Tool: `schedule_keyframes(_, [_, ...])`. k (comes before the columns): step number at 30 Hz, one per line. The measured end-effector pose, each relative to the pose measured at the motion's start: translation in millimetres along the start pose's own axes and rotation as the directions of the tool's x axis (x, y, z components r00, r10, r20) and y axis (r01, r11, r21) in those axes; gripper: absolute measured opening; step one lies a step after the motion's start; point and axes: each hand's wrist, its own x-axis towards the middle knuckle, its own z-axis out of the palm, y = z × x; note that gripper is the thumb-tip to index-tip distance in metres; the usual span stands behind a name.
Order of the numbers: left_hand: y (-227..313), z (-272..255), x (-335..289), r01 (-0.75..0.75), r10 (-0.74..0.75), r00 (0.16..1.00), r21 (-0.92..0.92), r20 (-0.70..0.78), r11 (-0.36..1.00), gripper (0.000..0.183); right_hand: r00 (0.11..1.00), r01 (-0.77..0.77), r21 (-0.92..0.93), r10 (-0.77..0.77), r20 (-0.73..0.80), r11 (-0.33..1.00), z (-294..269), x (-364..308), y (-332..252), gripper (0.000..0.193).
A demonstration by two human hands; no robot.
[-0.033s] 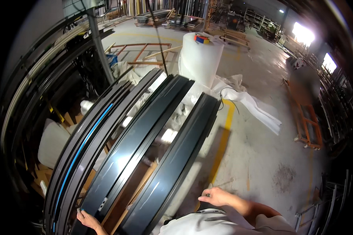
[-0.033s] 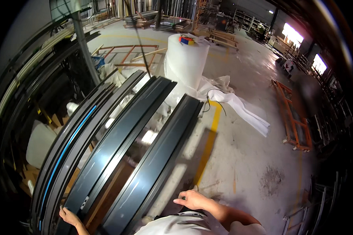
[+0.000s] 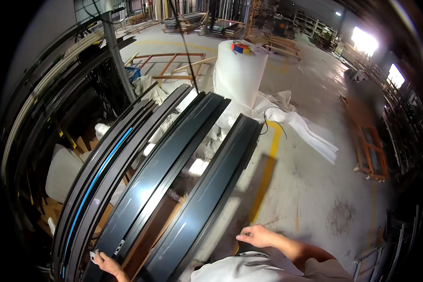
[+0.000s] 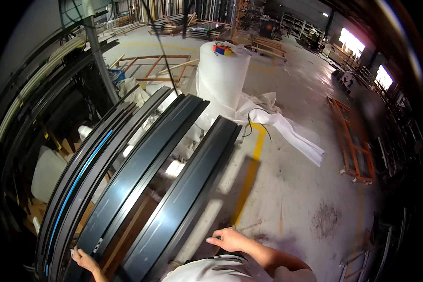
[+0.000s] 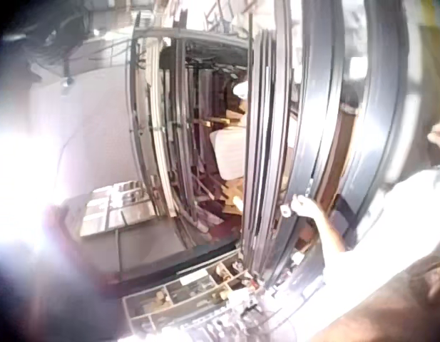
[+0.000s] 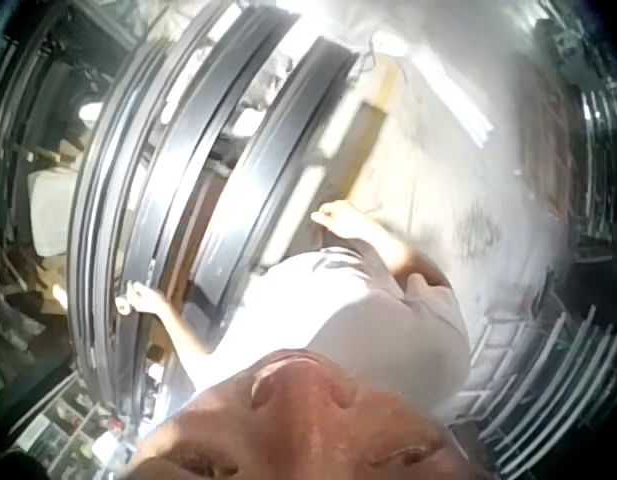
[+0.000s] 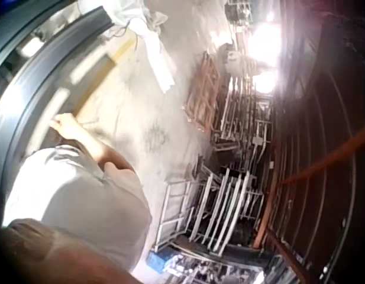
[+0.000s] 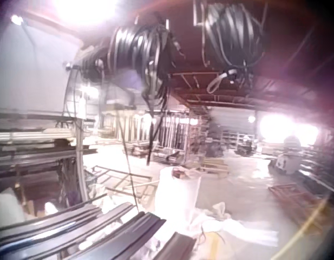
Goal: The person measures the length of a metal profile beam using a tape measure and uses a screwdriver to install and secure small metal components into the slots of the beam.
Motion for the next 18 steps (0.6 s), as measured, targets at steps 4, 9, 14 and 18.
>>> schedule_keyframes(4, [162,52,-126,0.058,-0.004,0.963,-0.194,0.27,0.979,0.017,0.974,0.203,-0.048,-0.207,-0.094,0.978,-98,36,54,0.039])
schedule_keyframes(9, [313,117,-238,-0.259,0.393,0.807,-0.335,0.441,0.906,0.009,0.904,0.332,-0.183,-0.368,-0.219,0.925,-236,86,79,0.028])
schedule_keyframes(14, [429,167,-278,-0.125,0.407,0.741,-0.487,0.534,0.865,0.009,0.878,0.257,-0.176,-0.306,-0.368,0.95,-377,133,54,0.034])
schedule_keyframes(18, [498,248,-296,-0.105,0.492,0.695,-0.603,0.524,0.791,0.004,0.857,0.186,-0.26,-0.286,-0.428,0.948,-469,177,36,0.041])
